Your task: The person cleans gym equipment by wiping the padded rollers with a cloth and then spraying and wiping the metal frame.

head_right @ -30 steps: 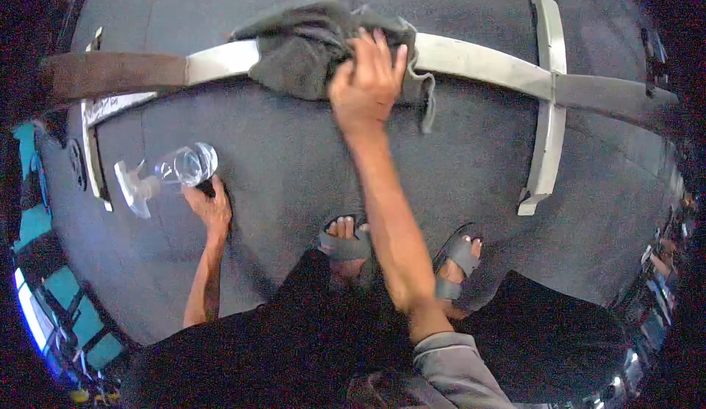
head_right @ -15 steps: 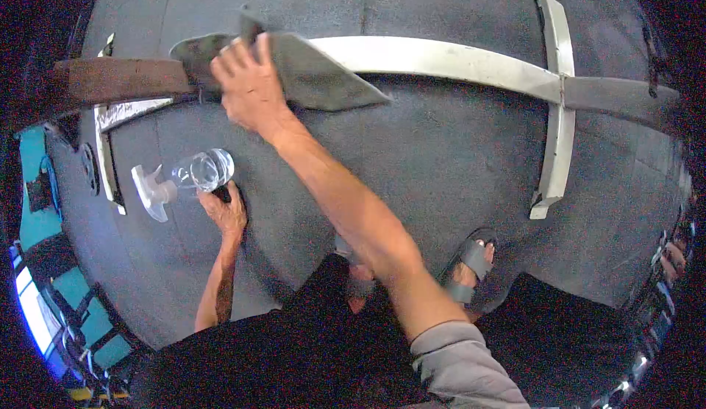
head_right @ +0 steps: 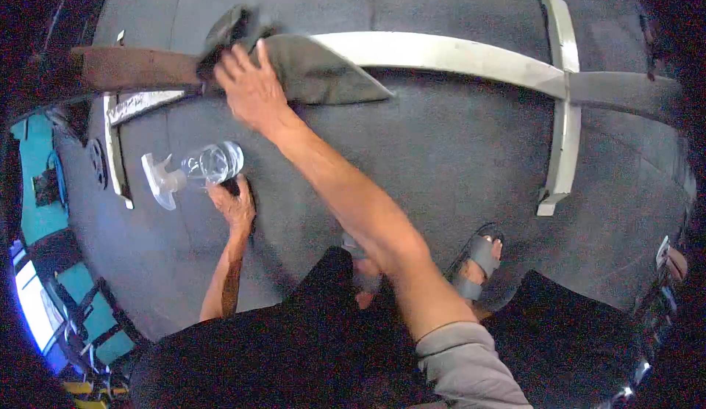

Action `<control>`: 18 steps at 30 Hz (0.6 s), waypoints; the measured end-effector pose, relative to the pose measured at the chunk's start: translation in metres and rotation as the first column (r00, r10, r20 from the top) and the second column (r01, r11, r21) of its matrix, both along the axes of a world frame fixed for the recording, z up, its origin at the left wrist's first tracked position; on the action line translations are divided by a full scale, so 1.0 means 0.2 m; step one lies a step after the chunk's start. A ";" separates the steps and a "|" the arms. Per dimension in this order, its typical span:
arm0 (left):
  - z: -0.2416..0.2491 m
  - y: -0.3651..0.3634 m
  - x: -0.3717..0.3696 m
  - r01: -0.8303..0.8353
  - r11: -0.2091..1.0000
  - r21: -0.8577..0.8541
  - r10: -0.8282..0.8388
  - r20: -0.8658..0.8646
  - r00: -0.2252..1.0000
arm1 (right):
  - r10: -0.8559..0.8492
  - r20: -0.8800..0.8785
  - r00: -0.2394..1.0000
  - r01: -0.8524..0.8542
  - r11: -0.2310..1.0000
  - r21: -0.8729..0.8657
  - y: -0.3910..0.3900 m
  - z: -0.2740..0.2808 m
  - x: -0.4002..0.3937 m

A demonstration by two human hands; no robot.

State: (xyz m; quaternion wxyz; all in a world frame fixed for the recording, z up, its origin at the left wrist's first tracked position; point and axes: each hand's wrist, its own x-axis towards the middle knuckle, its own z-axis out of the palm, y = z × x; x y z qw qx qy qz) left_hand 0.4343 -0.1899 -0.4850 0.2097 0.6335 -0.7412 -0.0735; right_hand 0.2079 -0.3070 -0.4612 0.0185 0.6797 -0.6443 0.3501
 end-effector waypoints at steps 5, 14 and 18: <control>0.00 -0.01 0.01 0.001 1.000 -0.031 -0.002 -0.028 1.000 | -0.111 -0.109 0.988 0.120 0.989 0.084 0.25 0.10 -0.40; -0.07 0.01 0.03 0.006 0.993 -0.120 -0.002 0.037 0.999 | -0.879 -0.032 0.475 0.880 0.476 -0.009 0.83 -0.10 -1.13; 0.00 0.02 -0.01 -0.098 0.992 0.077 0.094 0.057 0.994 | -0.457 -0.078 0.886 0.463 0.880 0.107 0.63 0.10 -0.81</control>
